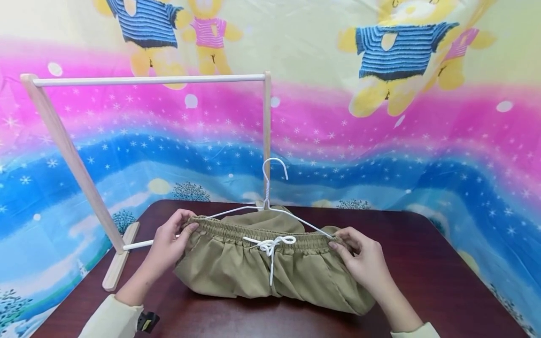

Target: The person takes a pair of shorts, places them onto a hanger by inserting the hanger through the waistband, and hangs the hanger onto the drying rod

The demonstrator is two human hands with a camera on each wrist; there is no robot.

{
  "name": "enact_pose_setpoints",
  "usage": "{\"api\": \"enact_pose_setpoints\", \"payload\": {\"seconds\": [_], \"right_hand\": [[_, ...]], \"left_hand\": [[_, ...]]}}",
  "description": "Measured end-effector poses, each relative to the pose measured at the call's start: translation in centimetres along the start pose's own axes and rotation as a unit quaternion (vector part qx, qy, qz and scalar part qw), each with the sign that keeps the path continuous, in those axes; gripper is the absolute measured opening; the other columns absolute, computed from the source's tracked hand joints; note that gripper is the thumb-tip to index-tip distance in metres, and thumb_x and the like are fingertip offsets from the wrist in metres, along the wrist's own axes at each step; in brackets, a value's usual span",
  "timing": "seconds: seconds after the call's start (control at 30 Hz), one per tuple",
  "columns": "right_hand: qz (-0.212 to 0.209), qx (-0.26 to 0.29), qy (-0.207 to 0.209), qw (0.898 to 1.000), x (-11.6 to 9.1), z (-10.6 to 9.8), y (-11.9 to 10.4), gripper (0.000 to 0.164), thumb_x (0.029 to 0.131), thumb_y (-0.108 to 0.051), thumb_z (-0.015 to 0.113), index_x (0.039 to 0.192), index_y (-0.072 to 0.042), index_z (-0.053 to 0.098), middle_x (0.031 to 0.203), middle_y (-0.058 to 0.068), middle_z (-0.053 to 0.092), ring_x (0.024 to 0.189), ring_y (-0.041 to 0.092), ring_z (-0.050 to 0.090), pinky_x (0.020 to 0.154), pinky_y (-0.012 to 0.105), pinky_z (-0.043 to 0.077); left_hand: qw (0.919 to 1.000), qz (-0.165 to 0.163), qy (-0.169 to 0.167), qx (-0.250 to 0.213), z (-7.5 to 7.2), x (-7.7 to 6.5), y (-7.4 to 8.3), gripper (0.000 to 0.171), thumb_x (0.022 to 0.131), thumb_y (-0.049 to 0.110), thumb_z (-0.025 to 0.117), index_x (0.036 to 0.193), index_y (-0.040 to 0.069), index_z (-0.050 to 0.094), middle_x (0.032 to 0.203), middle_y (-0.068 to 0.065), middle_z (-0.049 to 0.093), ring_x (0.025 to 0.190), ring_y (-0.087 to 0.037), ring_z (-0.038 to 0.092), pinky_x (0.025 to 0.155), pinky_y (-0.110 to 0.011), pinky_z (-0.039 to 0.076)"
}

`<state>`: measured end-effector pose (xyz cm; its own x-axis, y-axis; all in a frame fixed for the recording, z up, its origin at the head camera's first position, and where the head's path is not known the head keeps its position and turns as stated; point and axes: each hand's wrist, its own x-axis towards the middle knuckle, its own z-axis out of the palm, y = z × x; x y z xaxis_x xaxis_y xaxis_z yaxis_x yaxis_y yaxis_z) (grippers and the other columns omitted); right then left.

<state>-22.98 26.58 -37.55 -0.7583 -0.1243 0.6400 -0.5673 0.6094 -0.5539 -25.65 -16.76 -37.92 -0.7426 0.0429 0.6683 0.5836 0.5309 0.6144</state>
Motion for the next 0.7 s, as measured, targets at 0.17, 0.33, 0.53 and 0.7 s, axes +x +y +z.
{"api": "enact_pose_setpoints", "payload": {"seconds": [0.17, 0.33, 0.53, 0.7], "right_hand": [[-0.015, 0.023, 0.001, 1.000, 0.2, 0.3, 0.2, 0.030, 0.081, 0.013, 0.077, 0.098, -0.003, 0.057, 0.088, 0.007, 0.077, 0.089, -0.010, 0.066, 0.067, 0.012, 0.045], [-0.033, 0.000, -0.002, 0.999, 0.3, 0.5, 0.1, 0.037, 0.083, 0.012, 0.076, 0.113, -0.006, 0.064, 0.094, 0.007, 0.077, 0.080, -0.008, 0.066, 0.062, 0.013, 0.044], [-0.042, -0.043, 0.026, 0.998, 0.2, 0.5, -0.1, 0.031, 0.085, 0.009, 0.074, 0.107, -0.013, 0.070, 0.080, 0.000, 0.073, 0.052, 0.000, 0.043, 0.048, 0.019, 0.035], [-0.047, -0.026, 0.020, 0.998, 0.1, 0.5, -0.6, 0.031, 0.086, 0.010, 0.073, 0.105, -0.014, 0.068, 0.075, -0.005, 0.068, 0.052, 0.000, 0.042, 0.048, 0.019, 0.035]], "left_hand": [[0.9999, -0.007, -0.015, 0.002, 0.1, -0.1, 0.0, 0.012, 0.100, 0.000, 0.060, 0.109, 0.006, 0.054, 0.094, -0.005, 0.064, 0.087, -0.016, 0.061, 0.074, -0.031, 0.049], [0.9996, -0.003, -0.028, -0.002, -0.2, -0.1, 0.1, 0.015, 0.100, 0.002, 0.060, 0.113, 0.006, 0.053, 0.098, -0.005, 0.064, 0.091, -0.016, 0.062, 0.073, -0.030, 0.049], [0.9977, -0.003, -0.067, 0.011, -0.5, 0.3, 0.6, 0.024, 0.098, 0.019, 0.070, 0.119, 0.014, 0.060, 0.107, 0.002, 0.070, 0.099, -0.013, 0.064, 0.080, -0.032, 0.052], [0.9960, 0.023, -0.071, 0.050, -0.5, 0.5, 1.0, 0.034, 0.095, 0.025, 0.074, 0.126, 0.014, 0.063, 0.115, 0.002, 0.069, 0.102, -0.013, 0.063, 0.085, -0.037, 0.053]]}}
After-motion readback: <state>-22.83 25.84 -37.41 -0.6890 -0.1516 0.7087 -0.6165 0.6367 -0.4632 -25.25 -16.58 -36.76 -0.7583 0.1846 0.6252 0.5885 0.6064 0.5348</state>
